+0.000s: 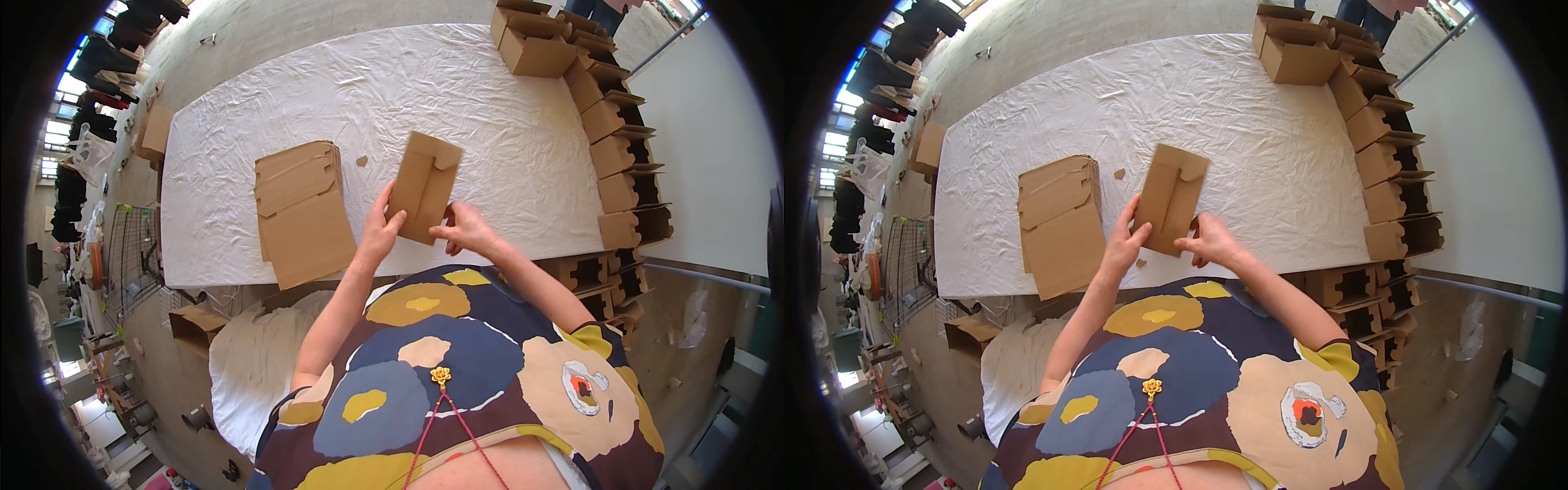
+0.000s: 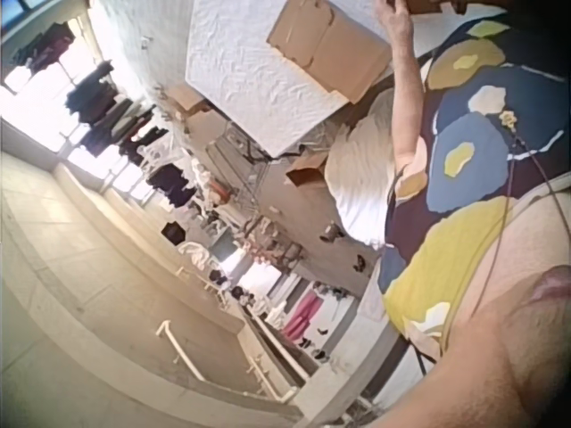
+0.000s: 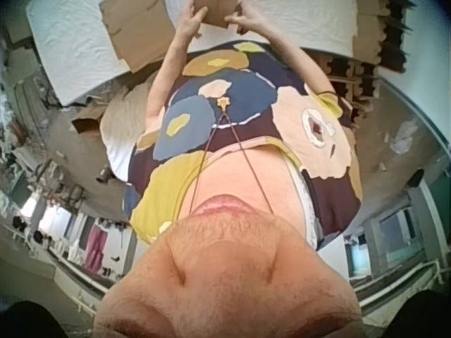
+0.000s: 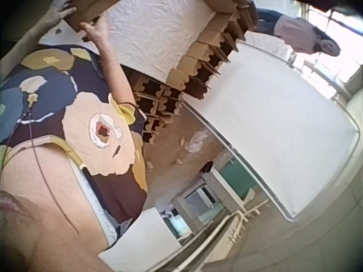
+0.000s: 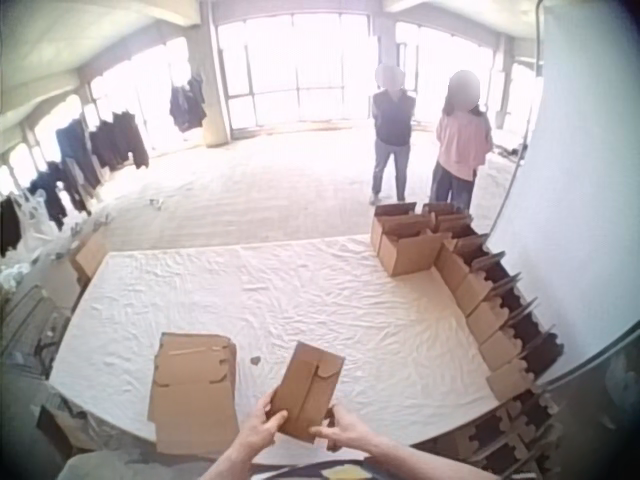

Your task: The person folds cardboard boxes by hand on a table, one at a time, and places each finished box onto a stack at the edge of the table.

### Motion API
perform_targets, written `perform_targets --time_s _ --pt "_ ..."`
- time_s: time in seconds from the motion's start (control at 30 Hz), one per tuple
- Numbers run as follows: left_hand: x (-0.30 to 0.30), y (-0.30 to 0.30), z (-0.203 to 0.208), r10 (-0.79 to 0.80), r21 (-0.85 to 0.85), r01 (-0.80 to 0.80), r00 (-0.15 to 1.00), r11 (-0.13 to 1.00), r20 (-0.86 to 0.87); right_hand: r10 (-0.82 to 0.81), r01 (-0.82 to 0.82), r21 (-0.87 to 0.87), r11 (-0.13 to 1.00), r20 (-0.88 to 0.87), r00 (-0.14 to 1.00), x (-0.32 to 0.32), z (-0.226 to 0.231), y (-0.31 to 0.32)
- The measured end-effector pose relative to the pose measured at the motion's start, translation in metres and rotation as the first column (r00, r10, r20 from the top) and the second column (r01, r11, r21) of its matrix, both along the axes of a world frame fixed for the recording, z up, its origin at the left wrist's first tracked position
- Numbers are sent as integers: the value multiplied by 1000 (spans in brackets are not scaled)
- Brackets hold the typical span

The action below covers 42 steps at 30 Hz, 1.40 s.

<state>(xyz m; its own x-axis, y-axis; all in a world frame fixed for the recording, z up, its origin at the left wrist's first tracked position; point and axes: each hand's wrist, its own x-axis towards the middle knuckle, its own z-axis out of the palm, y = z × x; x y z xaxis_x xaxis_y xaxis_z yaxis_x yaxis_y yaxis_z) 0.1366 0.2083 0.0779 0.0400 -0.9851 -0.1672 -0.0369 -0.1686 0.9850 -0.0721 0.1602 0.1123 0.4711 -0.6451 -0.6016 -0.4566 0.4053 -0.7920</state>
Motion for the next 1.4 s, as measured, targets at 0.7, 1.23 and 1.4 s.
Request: perform_targets --time_s 0.7,1.23,1.4 --pt "14 -5 -16 191 -208 -160 972 965 140 22 -74 -936 344 -71 997 18 -22 -10" --pt "4 -10 9 44 -262 26 966 965 256 303 -506 -785 358 -414 858 41 -24 -25" --pt "-1 -12 12 95 -323 24 933 946 347 351 -534 -746 399 -414 840 47 -23 -30"
